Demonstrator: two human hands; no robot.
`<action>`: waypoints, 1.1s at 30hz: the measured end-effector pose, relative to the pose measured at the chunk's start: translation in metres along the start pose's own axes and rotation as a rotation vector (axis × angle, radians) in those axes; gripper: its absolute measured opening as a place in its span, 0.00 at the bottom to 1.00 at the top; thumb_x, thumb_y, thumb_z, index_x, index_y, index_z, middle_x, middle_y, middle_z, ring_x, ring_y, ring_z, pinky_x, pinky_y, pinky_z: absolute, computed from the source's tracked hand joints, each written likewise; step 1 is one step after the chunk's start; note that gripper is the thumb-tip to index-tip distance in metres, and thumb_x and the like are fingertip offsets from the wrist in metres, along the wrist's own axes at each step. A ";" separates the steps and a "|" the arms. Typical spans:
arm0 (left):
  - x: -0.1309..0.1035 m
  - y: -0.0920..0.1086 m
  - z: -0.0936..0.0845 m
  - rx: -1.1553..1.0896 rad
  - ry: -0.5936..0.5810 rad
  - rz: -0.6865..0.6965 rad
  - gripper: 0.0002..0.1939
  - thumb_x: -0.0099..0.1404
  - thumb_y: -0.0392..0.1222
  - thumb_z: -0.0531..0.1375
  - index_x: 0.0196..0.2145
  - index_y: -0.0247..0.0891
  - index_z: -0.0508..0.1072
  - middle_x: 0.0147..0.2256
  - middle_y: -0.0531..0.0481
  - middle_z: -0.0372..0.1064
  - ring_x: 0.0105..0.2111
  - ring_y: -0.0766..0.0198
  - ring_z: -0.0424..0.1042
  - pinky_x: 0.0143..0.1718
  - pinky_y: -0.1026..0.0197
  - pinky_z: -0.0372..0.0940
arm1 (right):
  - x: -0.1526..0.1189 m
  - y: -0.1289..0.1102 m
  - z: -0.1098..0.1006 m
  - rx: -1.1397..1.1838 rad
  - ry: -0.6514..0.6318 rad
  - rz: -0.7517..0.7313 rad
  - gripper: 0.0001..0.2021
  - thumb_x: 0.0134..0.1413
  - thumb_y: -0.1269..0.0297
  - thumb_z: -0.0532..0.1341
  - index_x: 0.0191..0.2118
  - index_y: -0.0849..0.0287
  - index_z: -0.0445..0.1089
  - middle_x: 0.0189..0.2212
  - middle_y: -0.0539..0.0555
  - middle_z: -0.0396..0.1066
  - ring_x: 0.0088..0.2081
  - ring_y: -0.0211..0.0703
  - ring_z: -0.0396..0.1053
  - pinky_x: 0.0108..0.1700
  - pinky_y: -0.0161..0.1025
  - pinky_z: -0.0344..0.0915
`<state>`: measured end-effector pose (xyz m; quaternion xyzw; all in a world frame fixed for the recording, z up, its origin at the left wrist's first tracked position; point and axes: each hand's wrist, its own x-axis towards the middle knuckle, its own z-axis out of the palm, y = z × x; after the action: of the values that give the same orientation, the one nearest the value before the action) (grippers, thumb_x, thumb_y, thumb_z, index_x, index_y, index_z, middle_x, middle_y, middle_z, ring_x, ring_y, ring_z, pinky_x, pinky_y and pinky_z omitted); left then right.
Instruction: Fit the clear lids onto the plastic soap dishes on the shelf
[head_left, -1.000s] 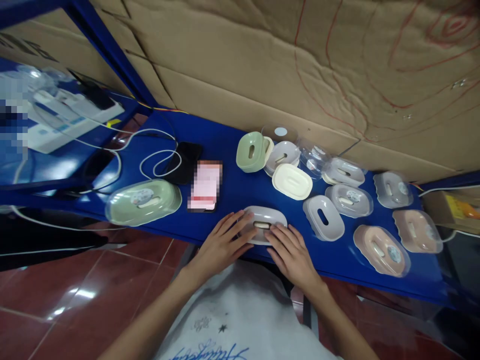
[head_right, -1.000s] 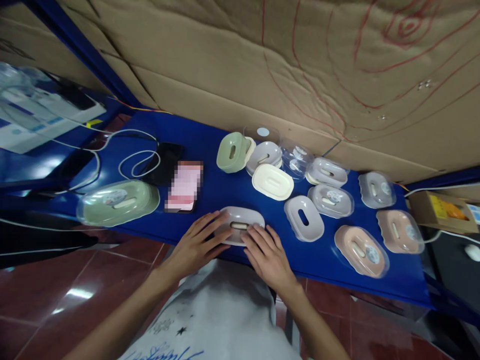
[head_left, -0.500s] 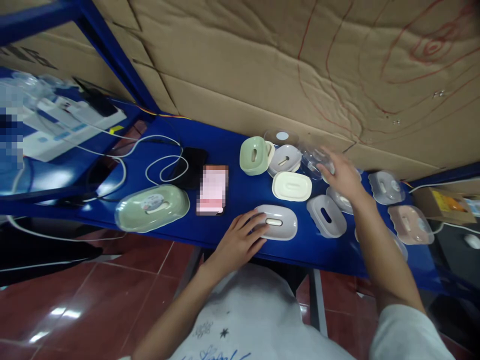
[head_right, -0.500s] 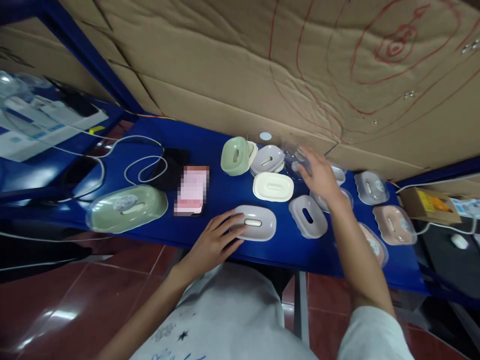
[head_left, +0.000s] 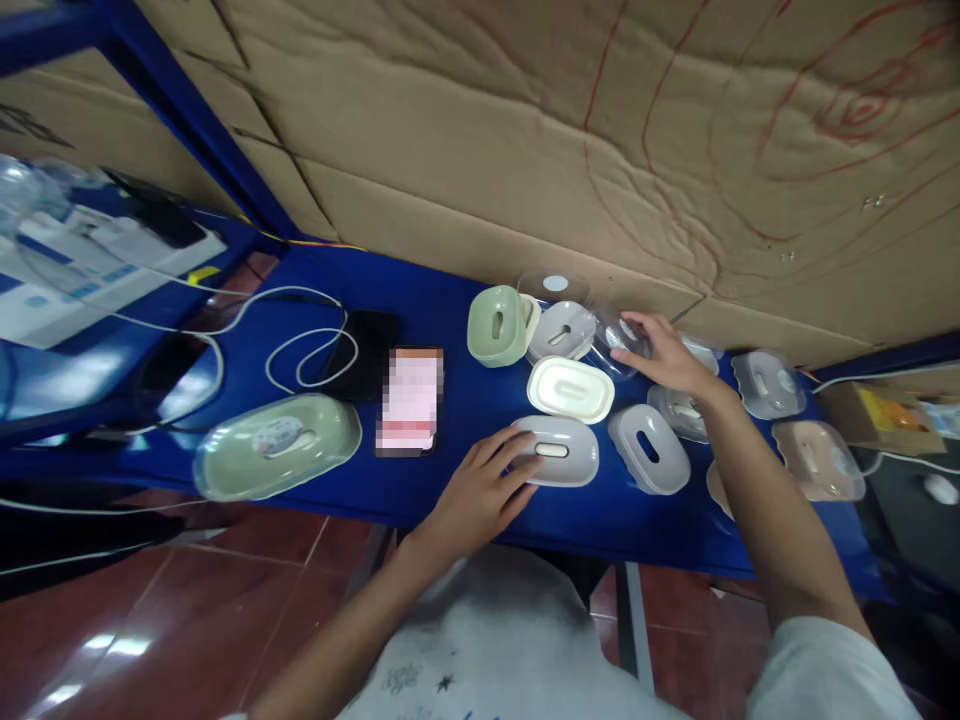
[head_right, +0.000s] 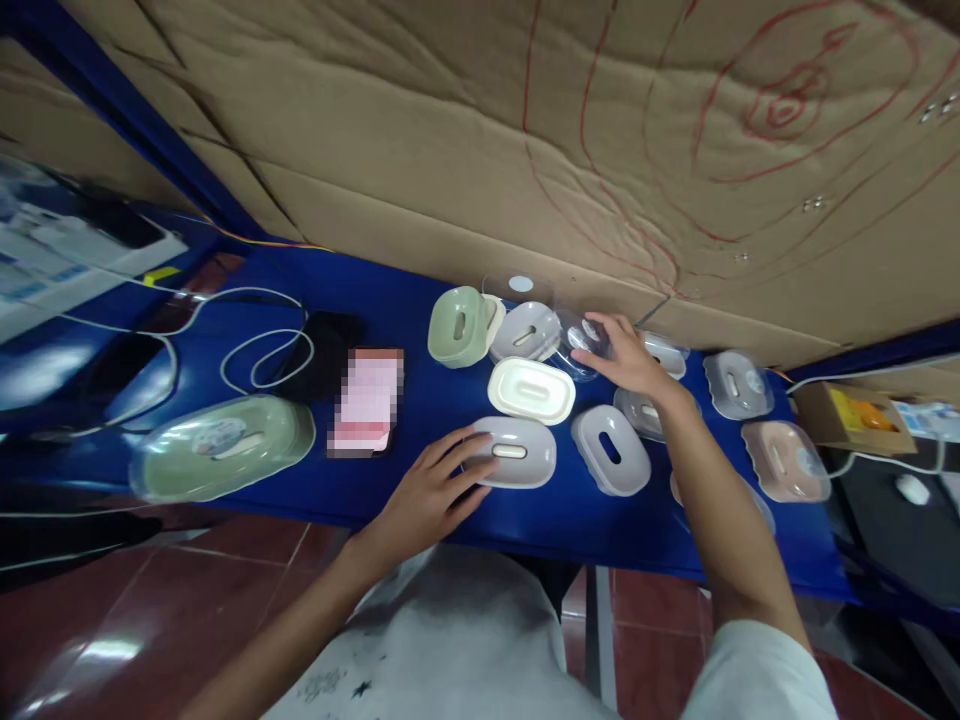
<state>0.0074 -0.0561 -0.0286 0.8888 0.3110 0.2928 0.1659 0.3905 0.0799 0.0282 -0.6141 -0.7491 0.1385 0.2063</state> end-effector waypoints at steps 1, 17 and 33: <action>0.000 -0.001 0.001 -0.025 0.016 0.000 0.15 0.77 0.37 0.61 0.59 0.40 0.74 0.67 0.37 0.66 0.69 0.45 0.65 0.65 0.39 0.71 | -0.001 -0.004 -0.004 0.022 -0.010 0.000 0.41 0.58 0.34 0.68 0.70 0.52 0.65 0.61 0.64 0.68 0.62 0.60 0.71 0.66 0.64 0.65; -0.008 -0.009 0.005 -0.255 0.033 -0.190 0.45 0.75 0.40 0.65 0.79 0.49 0.44 0.74 0.31 0.52 0.71 0.42 0.63 0.66 0.37 0.71 | -0.169 -0.129 0.068 -0.064 -0.010 -0.200 0.41 0.69 0.53 0.66 0.80 0.45 0.48 0.73 0.62 0.58 0.73 0.64 0.59 0.68 0.65 0.68; -0.008 -0.007 0.000 -0.240 -0.015 -0.233 0.36 0.74 0.47 0.66 0.74 0.56 0.56 0.71 0.41 0.60 0.70 0.47 0.66 0.67 0.37 0.70 | -0.165 -0.126 0.089 -0.097 -0.046 -0.309 0.44 0.69 0.52 0.66 0.81 0.43 0.42 0.76 0.62 0.54 0.79 0.65 0.45 0.73 0.71 0.59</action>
<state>-0.0006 -0.0557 -0.0354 0.8227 0.3734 0.2998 0.3063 0.2660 -0.1036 -0.0150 -0.4977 -0.8448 0.0830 0.1779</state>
